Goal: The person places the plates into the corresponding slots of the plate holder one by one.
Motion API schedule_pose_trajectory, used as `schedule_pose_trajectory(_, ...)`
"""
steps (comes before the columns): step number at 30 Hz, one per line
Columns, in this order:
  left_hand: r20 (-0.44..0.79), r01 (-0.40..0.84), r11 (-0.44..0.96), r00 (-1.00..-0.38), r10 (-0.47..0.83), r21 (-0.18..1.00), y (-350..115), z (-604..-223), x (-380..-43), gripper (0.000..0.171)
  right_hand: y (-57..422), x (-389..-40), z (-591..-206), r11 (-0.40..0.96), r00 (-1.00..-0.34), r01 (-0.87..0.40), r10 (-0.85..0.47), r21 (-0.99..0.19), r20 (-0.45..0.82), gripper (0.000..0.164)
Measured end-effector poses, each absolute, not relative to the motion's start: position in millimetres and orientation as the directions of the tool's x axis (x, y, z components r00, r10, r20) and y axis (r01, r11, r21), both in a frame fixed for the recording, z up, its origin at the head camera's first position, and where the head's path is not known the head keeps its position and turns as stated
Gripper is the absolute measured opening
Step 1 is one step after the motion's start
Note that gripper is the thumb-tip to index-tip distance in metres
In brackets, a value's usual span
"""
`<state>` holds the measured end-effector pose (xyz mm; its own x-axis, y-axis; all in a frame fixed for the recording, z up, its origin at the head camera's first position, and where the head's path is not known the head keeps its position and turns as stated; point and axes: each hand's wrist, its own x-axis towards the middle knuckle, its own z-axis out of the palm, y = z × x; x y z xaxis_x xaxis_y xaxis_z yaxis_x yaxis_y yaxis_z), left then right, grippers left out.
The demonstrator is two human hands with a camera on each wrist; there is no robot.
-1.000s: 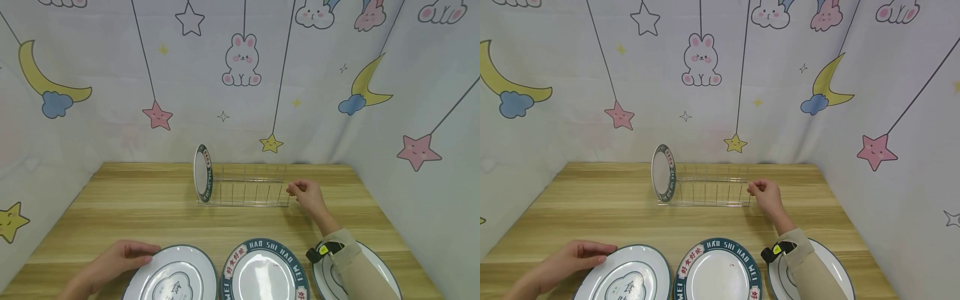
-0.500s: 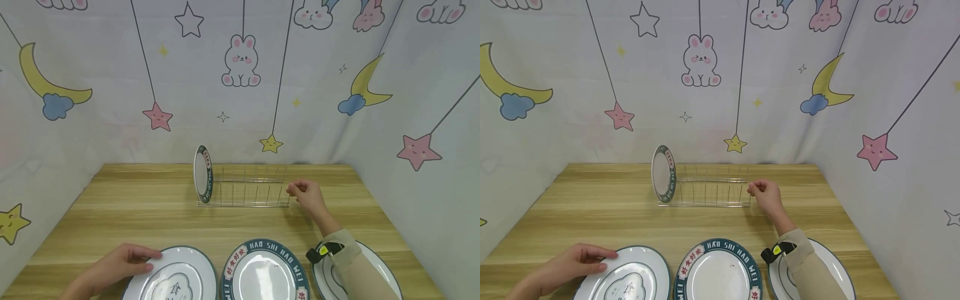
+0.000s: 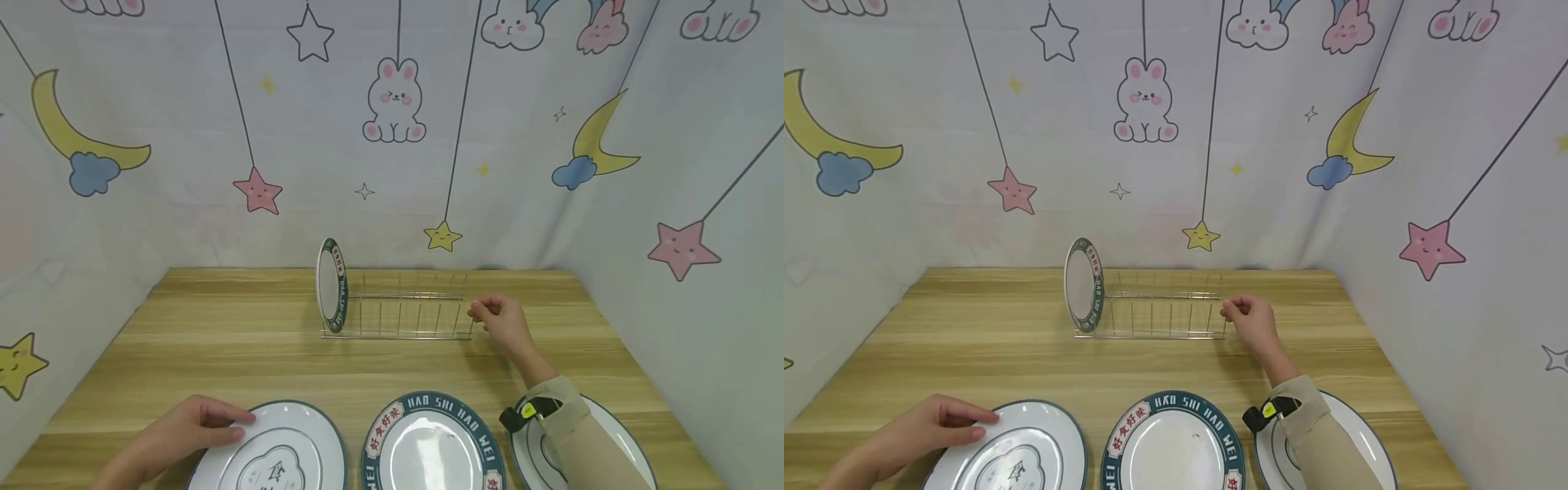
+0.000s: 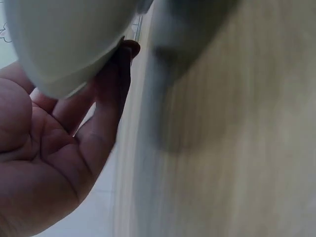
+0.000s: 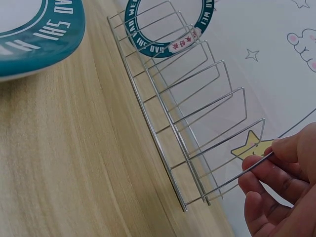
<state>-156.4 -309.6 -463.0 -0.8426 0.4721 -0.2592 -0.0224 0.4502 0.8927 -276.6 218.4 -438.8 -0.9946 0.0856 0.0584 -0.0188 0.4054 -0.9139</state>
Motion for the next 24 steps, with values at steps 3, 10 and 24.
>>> schedule_pose_trajectory(3,-0.25,-0.02,0.435,-0.841,0.48,0.9,-312,-462,-155,0.031,219,-276,-439,0.407,-0.995,-0.02,0.085,-0.913,0.059,0.03)
schedule_pose_trajectory(10,-0.23,-0.021,0.373,-0.818,0.527,0.928,-316,-460,-154,0.037,218,-276,-439,0.419,-0.994,-0.031,0.083,-0.907,0.072,0.029)
schedule_pose_trajectory(24,-0.153,-0.01,0.273,-0.848,0.507,0.962,-325,-461,-153,0.037,220,-277,-441,0.408,-0.994,-0.034,0.084,-0.912,0.075,0.028)
